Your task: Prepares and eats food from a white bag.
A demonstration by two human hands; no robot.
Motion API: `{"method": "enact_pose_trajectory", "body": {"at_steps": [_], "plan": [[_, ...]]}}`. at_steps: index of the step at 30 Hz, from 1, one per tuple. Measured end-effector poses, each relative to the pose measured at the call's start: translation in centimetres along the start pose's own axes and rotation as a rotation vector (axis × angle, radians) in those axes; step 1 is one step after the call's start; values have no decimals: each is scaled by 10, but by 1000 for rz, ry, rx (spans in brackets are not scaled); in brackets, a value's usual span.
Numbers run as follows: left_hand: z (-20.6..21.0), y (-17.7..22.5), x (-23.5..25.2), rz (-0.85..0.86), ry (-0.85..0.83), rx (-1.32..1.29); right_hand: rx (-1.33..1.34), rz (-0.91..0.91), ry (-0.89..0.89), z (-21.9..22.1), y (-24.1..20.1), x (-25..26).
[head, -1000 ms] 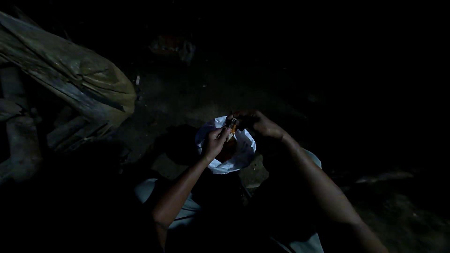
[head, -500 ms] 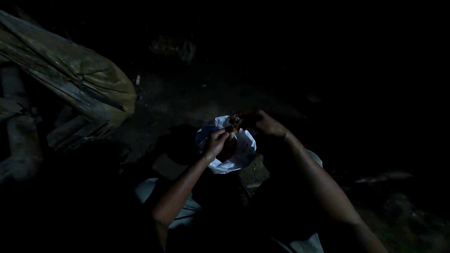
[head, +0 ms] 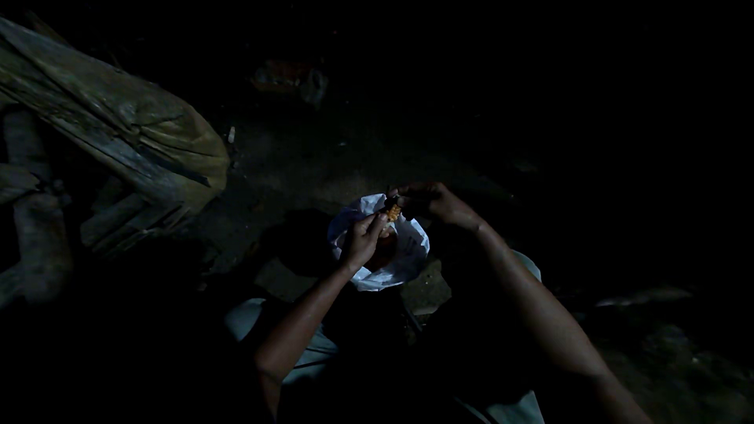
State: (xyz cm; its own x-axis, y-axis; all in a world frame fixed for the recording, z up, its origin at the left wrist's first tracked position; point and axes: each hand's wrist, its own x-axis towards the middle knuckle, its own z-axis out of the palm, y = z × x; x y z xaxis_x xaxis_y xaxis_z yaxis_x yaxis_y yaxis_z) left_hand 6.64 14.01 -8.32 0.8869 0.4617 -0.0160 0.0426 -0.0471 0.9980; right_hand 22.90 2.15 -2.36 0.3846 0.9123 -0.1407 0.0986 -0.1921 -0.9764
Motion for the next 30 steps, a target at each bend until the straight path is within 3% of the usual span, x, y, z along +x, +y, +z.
{"method": "enact_pose_trajectory", "body": {"at_steps": [8,14,20,30], "plan": [[0,-4,1,-31,41,4,9,-14,7,4,2,0],[1,-4,1,-109,32,-175,-27,-16,-13,3,2,0],[2,-9,3,-38,26,-36,-39,-29,-26,3,9,3],[4,-14,3,-135,42,18,-76,-30,-10,8,8,2]]}}
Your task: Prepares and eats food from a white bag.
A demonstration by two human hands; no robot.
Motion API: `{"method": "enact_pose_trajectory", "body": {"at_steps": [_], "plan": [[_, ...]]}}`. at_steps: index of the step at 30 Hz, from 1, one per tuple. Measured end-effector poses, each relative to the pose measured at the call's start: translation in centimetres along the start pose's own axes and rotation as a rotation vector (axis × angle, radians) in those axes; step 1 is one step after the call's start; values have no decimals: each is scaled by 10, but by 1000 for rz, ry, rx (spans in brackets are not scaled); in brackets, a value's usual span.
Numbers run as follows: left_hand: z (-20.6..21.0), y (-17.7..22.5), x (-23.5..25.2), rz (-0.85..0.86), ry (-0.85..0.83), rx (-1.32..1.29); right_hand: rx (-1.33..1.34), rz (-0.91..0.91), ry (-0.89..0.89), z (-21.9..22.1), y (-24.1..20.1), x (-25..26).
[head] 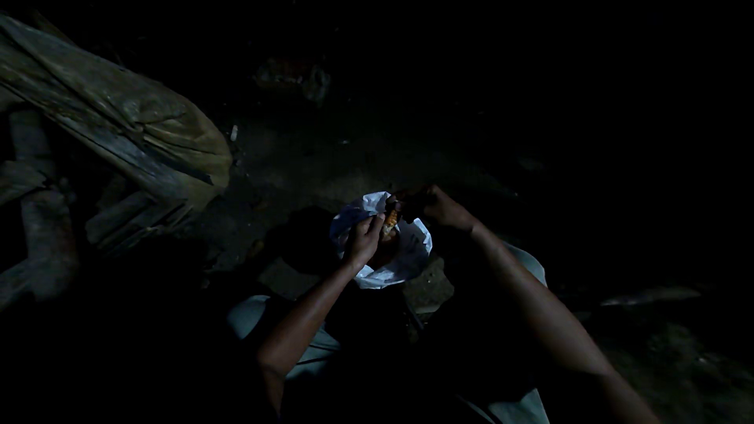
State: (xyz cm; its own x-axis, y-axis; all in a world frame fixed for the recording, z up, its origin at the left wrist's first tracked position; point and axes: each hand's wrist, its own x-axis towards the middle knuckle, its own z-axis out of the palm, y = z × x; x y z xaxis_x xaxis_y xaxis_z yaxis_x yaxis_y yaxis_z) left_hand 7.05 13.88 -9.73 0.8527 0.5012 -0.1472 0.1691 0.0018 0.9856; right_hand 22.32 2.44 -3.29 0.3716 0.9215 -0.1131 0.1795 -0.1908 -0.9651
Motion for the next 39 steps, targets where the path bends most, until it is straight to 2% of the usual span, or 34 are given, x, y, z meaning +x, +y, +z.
{"method": "enact_pose_trajectory", "body": {"at_steps": [4,6,11,15,18,23,29,33,39], "plan": [[-2,11,-3,-158,8,-252,67,56,54,-4,-5,-2],[-10,13,-3,-193,-42,-296,123,92,94,-4,-6,-3],[-29,20,0,-116,-203,-228,247,167,83,-5,-3,-6],[-35,31,0,-117,-168,-70,179,198,63,2,-10,-9],[-41,32,1,-57,-149,-44,185,161,65,8,-9,-8],[-43,39,1,34,-53,-171,285,131,52,13,-11,-3],[-50,33,-3,271,58,32,336,101,84,26,-12,1],[-54,40,-10,395,86,69,433,47,95,36,-10,5],[-57,44,-15,384,82,97,510,91,137,48,-6,11]]}}
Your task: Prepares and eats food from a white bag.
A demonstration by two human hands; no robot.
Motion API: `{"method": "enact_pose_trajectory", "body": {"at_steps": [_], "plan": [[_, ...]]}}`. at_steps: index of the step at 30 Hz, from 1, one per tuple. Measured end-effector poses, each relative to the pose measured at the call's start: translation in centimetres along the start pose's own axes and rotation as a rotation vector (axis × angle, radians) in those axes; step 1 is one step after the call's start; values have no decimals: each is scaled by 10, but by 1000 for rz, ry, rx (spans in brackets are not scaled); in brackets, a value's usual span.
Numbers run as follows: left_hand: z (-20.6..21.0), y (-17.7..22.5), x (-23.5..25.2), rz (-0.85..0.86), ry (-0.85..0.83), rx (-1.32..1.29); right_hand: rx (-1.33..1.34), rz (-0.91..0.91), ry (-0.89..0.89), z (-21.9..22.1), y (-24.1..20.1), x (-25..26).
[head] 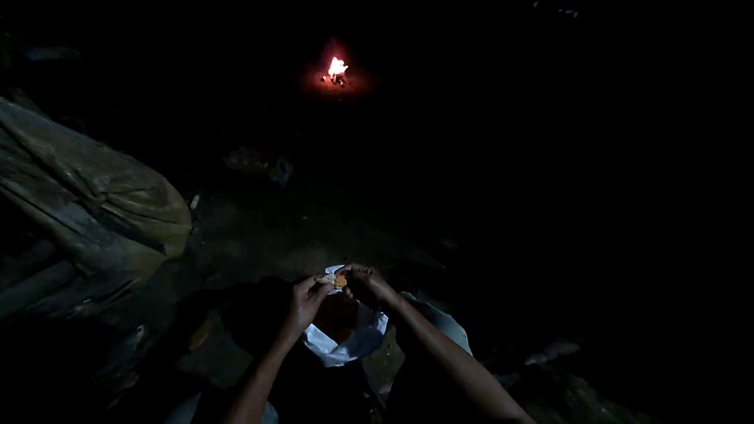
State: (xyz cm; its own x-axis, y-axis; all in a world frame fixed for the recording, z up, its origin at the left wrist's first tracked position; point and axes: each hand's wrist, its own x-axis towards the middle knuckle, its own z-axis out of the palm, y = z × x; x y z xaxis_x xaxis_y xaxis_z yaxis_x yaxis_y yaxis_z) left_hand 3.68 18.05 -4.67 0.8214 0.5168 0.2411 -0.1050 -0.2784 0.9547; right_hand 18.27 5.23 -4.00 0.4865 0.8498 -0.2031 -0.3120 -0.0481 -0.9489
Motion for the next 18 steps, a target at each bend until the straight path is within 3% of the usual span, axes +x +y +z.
{"method": "enact_pose_trajectory", "body": {"at_steps": [8,13,18], "plan": [[-4,-5,3,-28,-96,-13,-271,133,26,3,1,0],[-13,-2,7,-139,-68,-63,-581,56,-30,-9,-1,1],[-14,-4,11,-223,-36,-100,-315,70,-13,-7,-8,-2]]}}
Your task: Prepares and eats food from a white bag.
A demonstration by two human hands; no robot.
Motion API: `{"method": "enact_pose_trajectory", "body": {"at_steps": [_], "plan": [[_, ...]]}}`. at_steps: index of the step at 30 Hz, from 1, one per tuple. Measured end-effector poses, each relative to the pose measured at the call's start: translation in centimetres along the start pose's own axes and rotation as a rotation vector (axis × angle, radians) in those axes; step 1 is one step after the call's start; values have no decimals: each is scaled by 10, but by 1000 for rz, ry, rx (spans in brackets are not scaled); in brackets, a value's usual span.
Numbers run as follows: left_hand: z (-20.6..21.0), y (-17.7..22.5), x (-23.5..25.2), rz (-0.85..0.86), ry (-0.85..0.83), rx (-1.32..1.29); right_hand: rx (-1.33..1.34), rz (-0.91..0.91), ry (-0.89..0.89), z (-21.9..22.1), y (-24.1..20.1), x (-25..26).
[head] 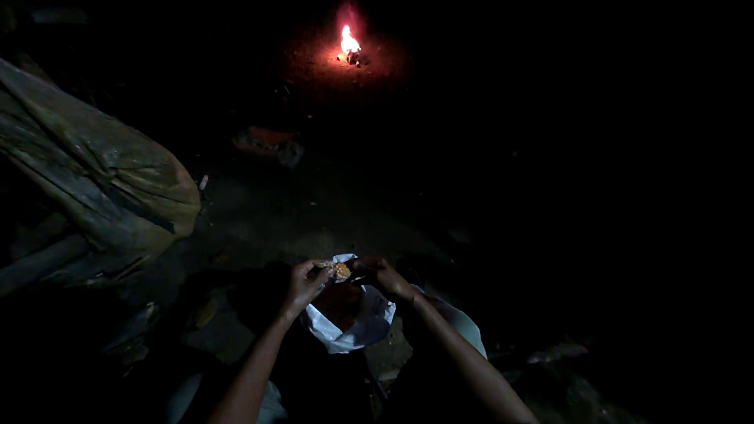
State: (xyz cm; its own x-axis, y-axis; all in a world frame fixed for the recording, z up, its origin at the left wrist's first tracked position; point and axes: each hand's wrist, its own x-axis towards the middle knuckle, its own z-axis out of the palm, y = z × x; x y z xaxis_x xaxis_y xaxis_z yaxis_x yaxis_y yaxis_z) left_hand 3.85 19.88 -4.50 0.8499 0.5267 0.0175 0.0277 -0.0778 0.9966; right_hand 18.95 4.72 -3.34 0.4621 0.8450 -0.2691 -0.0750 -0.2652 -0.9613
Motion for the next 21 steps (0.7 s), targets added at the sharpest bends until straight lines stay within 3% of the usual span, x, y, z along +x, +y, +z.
{"method": "enact_pose_trajectory", "body": {"at_steps": [7,15,21], "plan": [[6,-3,-2,-29,29,-21,25,-75,-92,-1,8,3],[16,-9,-7,45,66,-53,153,-89,-67,0,15,4],[23,-10,-14,71,70,-49,27,-87,-7,4,10,-1]]}}
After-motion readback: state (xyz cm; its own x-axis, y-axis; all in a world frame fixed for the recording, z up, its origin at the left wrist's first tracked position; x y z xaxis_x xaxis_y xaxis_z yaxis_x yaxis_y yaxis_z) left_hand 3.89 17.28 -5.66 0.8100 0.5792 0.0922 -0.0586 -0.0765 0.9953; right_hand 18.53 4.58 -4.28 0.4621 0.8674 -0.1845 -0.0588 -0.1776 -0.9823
